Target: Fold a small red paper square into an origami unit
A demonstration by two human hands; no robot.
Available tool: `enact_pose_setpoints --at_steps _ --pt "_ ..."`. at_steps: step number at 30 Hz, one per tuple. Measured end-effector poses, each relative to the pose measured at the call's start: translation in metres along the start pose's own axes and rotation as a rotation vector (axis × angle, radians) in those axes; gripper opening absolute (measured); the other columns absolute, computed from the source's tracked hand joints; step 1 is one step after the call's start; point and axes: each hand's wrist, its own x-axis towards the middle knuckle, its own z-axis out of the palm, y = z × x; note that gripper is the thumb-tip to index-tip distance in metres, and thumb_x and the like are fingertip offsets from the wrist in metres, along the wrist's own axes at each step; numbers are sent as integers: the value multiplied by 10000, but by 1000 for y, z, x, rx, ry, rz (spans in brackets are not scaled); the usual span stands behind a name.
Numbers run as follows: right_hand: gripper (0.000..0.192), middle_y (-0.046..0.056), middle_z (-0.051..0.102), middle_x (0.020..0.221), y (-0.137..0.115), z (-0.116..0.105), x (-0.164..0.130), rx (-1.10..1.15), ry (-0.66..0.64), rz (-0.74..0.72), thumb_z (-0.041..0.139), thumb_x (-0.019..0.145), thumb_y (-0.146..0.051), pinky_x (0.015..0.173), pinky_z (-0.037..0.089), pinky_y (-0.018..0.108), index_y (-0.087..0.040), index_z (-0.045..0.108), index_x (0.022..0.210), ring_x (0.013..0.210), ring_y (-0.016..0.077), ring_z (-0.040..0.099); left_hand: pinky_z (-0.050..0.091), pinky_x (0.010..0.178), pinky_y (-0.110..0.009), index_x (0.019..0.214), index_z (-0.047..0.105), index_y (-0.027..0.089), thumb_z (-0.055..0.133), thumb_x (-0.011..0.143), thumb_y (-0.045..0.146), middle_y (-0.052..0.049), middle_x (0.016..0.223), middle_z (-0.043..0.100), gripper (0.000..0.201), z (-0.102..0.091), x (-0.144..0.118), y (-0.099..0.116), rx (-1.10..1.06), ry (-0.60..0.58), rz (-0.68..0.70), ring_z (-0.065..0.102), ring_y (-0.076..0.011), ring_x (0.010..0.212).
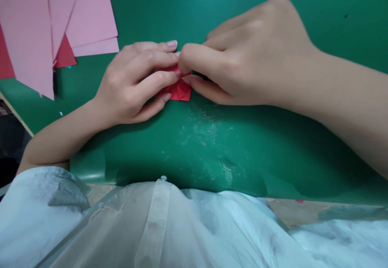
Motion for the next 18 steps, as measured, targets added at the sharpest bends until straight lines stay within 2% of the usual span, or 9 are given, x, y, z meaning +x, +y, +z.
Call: enact_pose_setpoints --at_steps 4,9,12,15,18 --pt "1031 -4 768 811 -1 0 1 46 -14 16 -205 1036 -549 648 418 405 -298 791 1132 894 167 725 612 1157 -484 1274 621 259 433 1127 313 -44 1458 725 245 5 -1 0 6 33 -2 666 -267 1444" --pt "1025 -2 741 772 -1 0 2 80 -10 20 -197 1035 -564 643 416 409 -281 787 1092 885 162 726 650 1095 -423 1231 644 224 503 1092 287 -71 1382 764 207 10 -1 2 115 146 60 723 -257 1358" --pt "1009 -1 742 780 0 0 2 82 -7 21 -188 1039 -570 644 409 415 -286 779 1083 893 164 717 620 1159 -472 1289 634 276 431 1125 308 -21 1447 728 263 5 0 2 42 15 -12 662 -250 1451" --pt "1015 13 752 804 1 0 2 100 -26 37 -183 1035 -588 650 405 421 -280 782 1093 909 179 715 582 1216 -498 1293 641 279 407 1135 342 -20 1442 725 289 0 1 2 -54 -38 -61 633 -261 1484" --pt "1058 12 745 808 1 0 1 78 -43 21 -232 1018 -568 664 410 419 -269 779 1112 929 180 715 576 1224 -493 1301 633 271 399 1135 330 -18 1436 725 293 -3 1 2 -42 -64 -63 625 -261 1493"
